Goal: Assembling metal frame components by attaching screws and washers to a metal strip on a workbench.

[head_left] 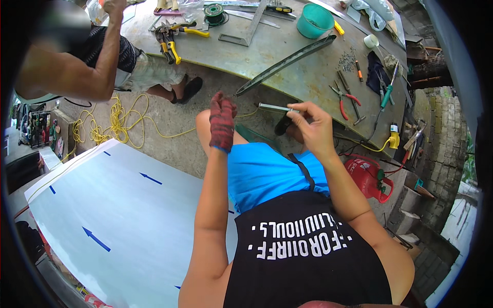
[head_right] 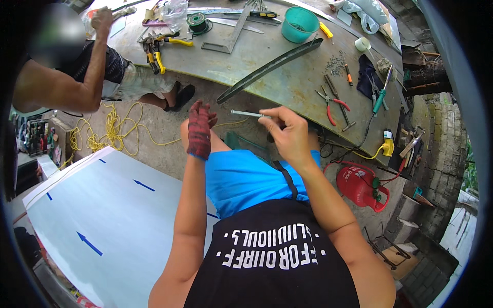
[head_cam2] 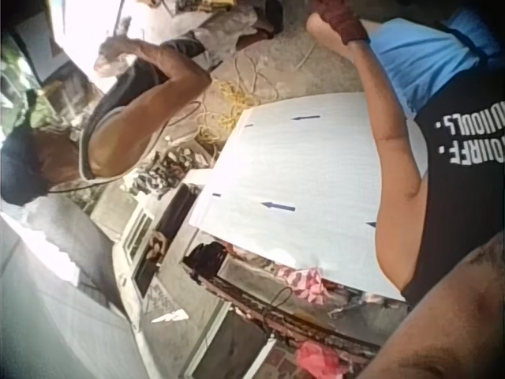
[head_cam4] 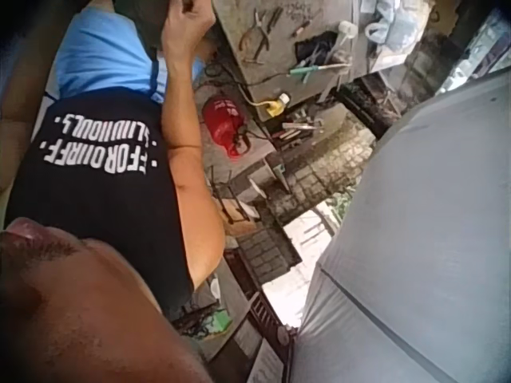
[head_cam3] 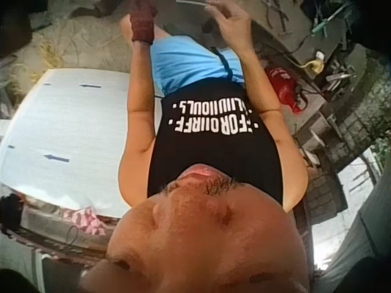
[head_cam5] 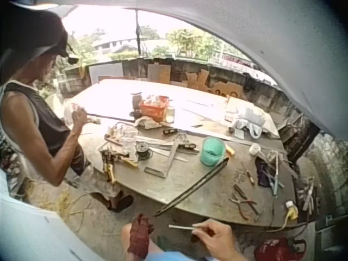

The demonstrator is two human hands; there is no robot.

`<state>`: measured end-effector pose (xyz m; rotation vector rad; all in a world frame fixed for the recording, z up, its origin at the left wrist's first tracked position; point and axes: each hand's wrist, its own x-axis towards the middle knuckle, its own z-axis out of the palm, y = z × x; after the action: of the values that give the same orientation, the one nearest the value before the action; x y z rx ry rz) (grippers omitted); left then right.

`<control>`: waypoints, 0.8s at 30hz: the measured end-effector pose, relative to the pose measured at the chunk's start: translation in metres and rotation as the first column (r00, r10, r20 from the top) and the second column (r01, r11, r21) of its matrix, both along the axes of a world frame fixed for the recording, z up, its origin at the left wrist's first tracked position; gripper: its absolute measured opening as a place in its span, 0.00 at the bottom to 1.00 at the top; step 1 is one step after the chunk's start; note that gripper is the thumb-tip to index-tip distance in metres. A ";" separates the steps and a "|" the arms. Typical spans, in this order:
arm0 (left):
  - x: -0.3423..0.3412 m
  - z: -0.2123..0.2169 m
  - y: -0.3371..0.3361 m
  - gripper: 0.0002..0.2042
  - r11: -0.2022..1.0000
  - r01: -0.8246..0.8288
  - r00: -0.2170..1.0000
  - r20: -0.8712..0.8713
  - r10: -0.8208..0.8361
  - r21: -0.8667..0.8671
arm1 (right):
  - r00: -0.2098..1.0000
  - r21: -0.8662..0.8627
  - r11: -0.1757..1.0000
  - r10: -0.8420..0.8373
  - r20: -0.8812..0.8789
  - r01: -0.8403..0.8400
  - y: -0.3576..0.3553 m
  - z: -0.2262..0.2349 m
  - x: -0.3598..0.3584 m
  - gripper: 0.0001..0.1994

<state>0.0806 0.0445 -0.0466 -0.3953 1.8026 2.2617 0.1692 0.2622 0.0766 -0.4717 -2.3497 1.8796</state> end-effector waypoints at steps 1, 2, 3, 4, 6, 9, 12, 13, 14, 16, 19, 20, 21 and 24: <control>-0.005 -0.005 0.000 0.19 0.997 -0.079 0.986 0.151 0.077 0.008 | 1.000 -0.002 1.000 0.002 0.015 -0.002 0.003 -0.004 -0.003 0.08; -0.009 -0.009 0.000 0.19 0.997 -0.081 0.983 0.164 0.079 0.005 | 1.000 -0.063 0.998 -0.008 -0.028 0.006 0.007 -0.008 -0.006 0.08; -0.016 -0.013 0.002 0.19 0.994 -0.101 0.977 0.193 0.092 0.037 | 0.997 -0.121 0.993 -0.023 -0.078 0.013 0.012 -0.011 -0.009 0.08; -0.020 -0.015 0.003 0.19 0.990 -0.122 0.970 0.220 0.104 0.069 | 0.998 -0.133 0.991 -0.014 -0.061 0.005 0.017 -0.013 -0.009 0.09; -0.014 -0.015 0.006 0.18 0.986 -0.122 0.978 0.183 0.100 0.114 | 0.997 -0.124 0.992 -0.019 -0.075 0.009 0.019 -0.014 -0.008 0.09; 0.002 -0.005 0.007 0.16 0.993 -0.064 0.997 0.051 0.059 0.095 | 0.997 -0.116 0.993 -0.025 -0.077 0.016 0.018 -0.006 -0.005 0.08; 0.024 0.004 0.004 0.15 0.997 0.066 0.993 -0.099 -0.061 0.050 | 0.997 -0.042 0.999 0.006 -0.083 -0.009 0.015 -0.003 -0.002 0.08; 0.029 0.012 0.008 0.14 0.992 0.113 0.989 -0.108 -0.105 0.063 | 0.997 0.047 0.999 0.021 -0.077 -0.018 0.015 -0.004 -0.001 0.07; 0.036 0.022 0.011 0.14 0.984 0.161 0.982 -0.112 -0.152 0.075 | 0.994 -0.018 1.000 0.018 -0.109 -0.020 0.013 -0.010 0.000 0.07; 0.044 0.044 0.010 0.13 0.969 0.247 0.956 -0.167 -0.241 0.019 | 0.995 -0.031 0.997 0.073 -0.067 -0.076 0.008 -0.004 -0.002 0.07; 0.053 0.073 0.005 0.13 0.922 0.379 0.901 -0.197 -0.386 -0.073 | 0.970 0.065 0.982 0.187 -0.156 -0.179 -0.001 0.000 -0.011 0.09; 0.052 0.077 0.005 0.13 0.897 0.430 0.879 -0.181 -0.442 -0.102 | 0.967 0.096 0.976 0.209 -0.149 -0.196 0.000 0.002 -0.012 0.09; 0.051 0.081 0.003 0.13 0.894 0.434 0.874 -0.191 -0.447 -0.109 | 0.962 0.123 0.968 0.236 -0.140 -0.219 -0.003 0.008 -0.015 0.09; 0.038 0.091 0.005 0.13 0.906 0.415 0.890 -0.172 -0.423 -0.082 | 0.961 0.142 0.966 0.234 -0.145 -0.214 -0.003 0.021 -0.026 0.08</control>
<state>0.1184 0.0497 0.0449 0.1964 1.8097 2.0080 0.1429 0.2588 0.0974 -0.0394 -2.4802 1.7632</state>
